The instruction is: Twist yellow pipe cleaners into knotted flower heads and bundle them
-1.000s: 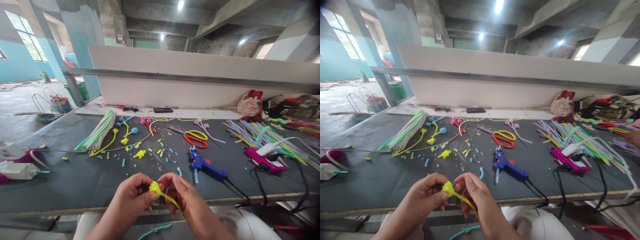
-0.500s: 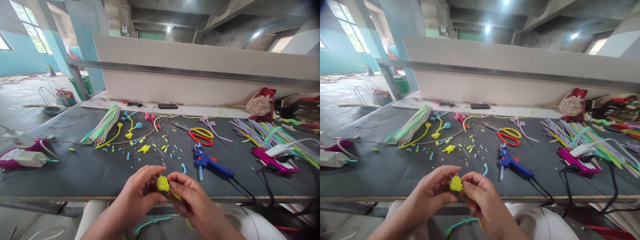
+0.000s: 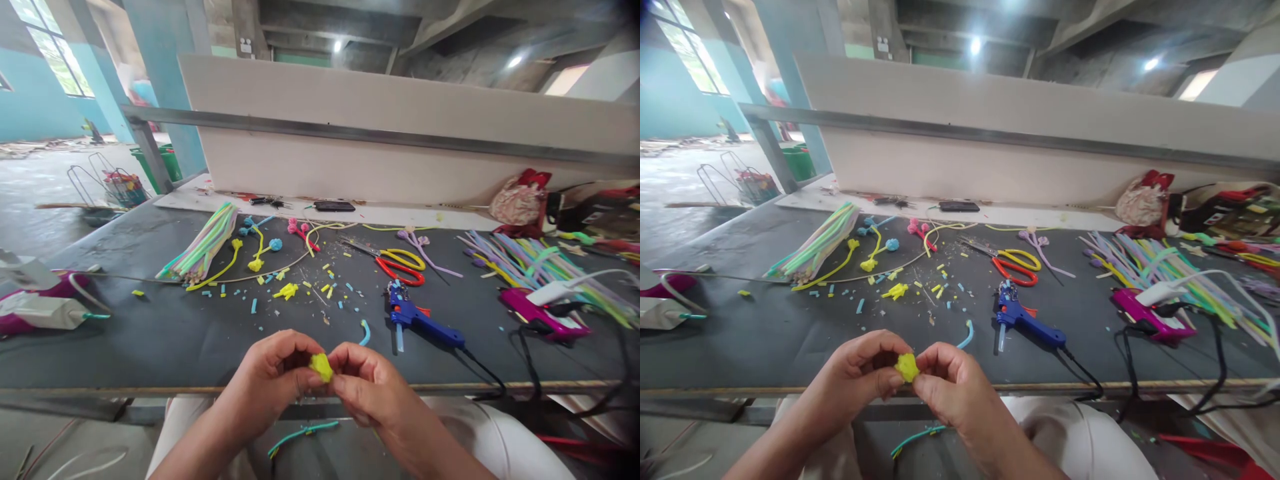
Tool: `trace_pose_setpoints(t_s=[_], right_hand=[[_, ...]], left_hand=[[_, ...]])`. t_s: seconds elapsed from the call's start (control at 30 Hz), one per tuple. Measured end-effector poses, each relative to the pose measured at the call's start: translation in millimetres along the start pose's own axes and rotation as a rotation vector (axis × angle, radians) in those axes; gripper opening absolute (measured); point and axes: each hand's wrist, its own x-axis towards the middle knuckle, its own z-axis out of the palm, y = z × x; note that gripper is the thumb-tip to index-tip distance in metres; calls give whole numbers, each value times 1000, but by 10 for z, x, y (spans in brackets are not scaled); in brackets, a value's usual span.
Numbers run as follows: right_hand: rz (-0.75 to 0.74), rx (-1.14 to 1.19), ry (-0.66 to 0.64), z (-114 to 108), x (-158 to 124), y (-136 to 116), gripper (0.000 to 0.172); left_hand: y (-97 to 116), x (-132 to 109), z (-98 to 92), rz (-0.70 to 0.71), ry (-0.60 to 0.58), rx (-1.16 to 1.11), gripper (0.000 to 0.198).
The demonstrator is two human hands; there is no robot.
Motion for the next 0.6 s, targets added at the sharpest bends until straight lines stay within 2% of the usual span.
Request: trace_pose_setpoints(t_s=[0.17, 0.27, 0.33, 0.47, 0.6], right_hand=[[-24, -76, 15, -4, 9, 27, 11], [2, -110, 43, -3, 36, 56, 8], [34, -80, 17, -21, 47, 50, 7], [37, 79, -142, -120, 30, -22, 24], [-11, 112, -213, -163, 5, -77, 39]], left_hand=[[-2, 17, 13, -28, -6, 39, 13], [2, 25, 28, -33, -27, 70, 10], [9, 29, 33, -64, -37, 48, 8], [36, 48, 7, -146, -26, -75, 17], [70, 94, -21, 17, 34, 70, 20]])
